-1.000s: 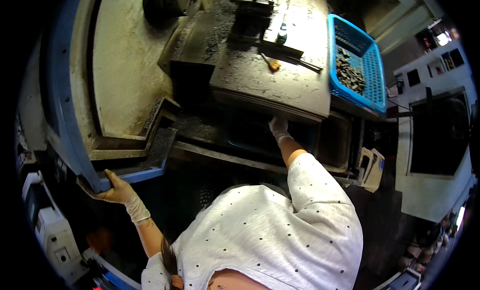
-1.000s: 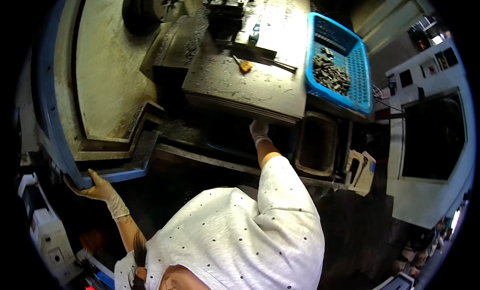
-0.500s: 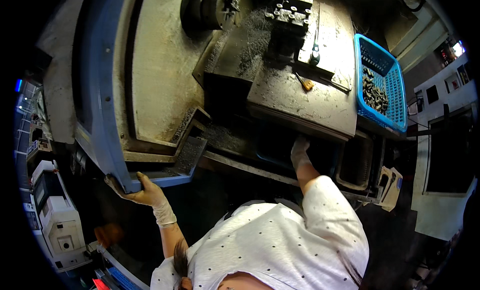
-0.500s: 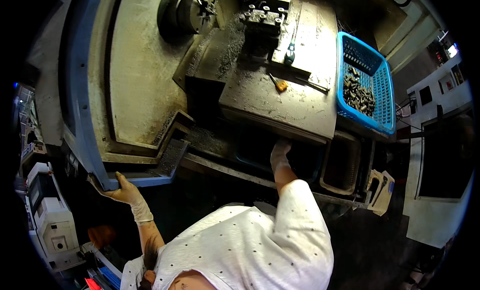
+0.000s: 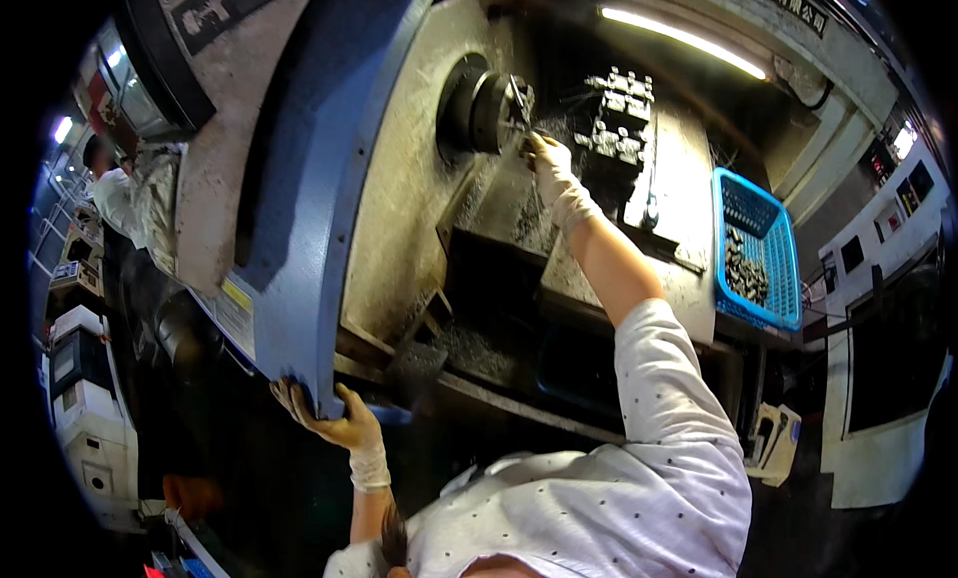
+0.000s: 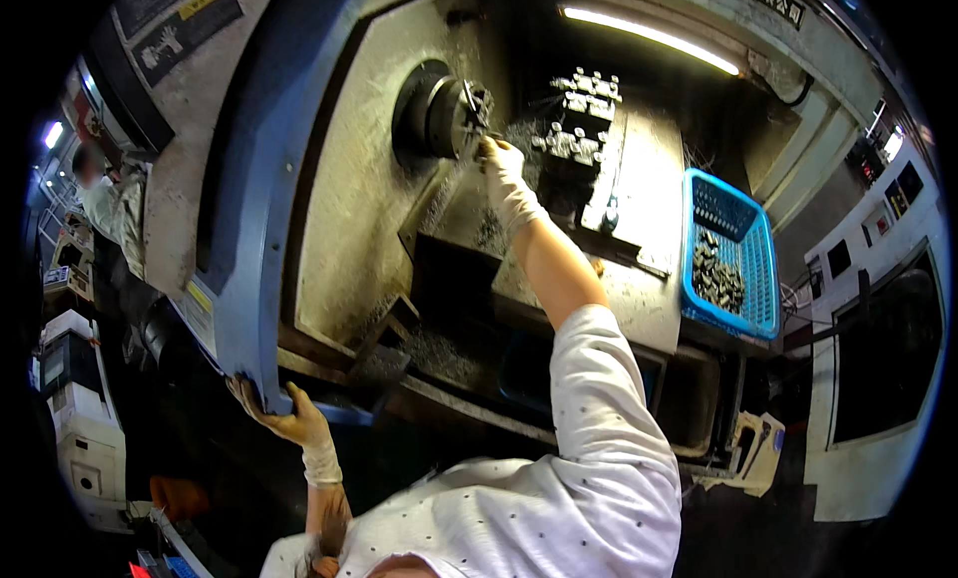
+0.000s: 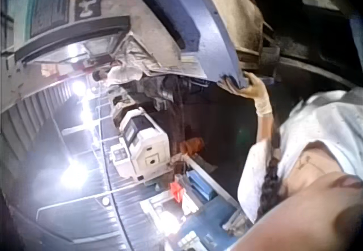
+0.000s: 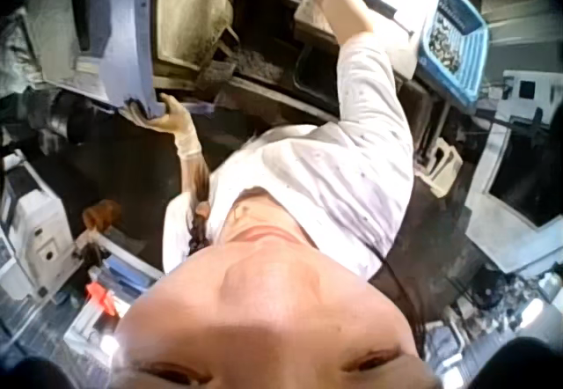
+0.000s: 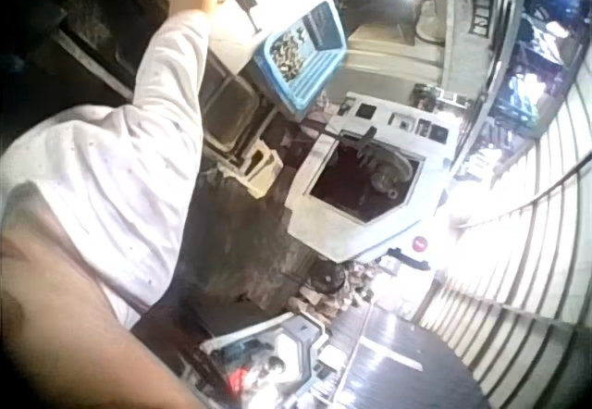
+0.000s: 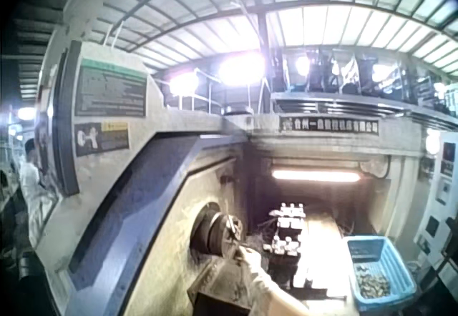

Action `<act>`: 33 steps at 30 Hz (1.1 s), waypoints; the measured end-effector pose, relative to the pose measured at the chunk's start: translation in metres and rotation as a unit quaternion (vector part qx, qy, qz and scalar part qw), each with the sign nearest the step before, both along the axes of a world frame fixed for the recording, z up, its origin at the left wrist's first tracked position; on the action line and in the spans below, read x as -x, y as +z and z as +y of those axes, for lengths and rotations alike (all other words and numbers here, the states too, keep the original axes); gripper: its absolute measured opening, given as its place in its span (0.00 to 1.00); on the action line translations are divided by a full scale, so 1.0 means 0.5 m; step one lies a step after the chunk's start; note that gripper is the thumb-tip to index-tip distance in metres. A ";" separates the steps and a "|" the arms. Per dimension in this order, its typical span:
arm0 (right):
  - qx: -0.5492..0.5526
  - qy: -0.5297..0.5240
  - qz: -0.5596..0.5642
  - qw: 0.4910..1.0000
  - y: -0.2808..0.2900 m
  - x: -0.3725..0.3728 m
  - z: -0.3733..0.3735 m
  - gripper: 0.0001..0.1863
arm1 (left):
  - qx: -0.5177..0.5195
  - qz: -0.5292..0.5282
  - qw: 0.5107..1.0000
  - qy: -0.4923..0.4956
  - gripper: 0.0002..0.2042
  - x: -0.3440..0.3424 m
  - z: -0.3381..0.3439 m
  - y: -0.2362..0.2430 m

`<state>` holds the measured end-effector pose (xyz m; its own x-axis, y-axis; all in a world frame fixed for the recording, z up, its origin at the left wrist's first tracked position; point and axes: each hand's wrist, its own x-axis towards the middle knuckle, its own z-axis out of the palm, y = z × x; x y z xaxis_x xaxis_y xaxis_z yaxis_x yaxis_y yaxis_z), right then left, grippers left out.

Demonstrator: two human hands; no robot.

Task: The person operates a CNC lathe, repeatedly opening and closing the machine door, loading metal parts into the chuck, and using a wrench to tighten the chuck. Finished parts are placed into a red basket.

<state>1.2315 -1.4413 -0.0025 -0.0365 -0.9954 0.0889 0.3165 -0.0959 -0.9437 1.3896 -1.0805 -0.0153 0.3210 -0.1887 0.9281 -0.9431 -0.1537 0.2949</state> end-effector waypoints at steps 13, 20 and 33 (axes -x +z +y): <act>-0.171 -0.027 0.031 0.984 0.002 0.003 -0.146 0.08 | 0.003 0.034 0.999 0.005 0.24 0.008 -0.013 -0.009; 0.111 -0.092 0.105 0.984 -0.070 -0.001 -0.143 0.10 | -0.018 0.024 0.999 0.029 0.23 0.012 0.018 -0.016; 0.464 -0.056 0.829 0.306 0.200 0.011 -0.124 0.11 | 0.011 0.031 0.998 -0.044 0.23 0.006 -0.016 -0.012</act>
<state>1.2259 -1.5035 0.0977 0.7959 -0.5134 0.3209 -0.5786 -0.4889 0.6528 1.3868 -1.0884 -0.0215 0.3618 -0.1978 0.9110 -0.9322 -0.0642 0.3562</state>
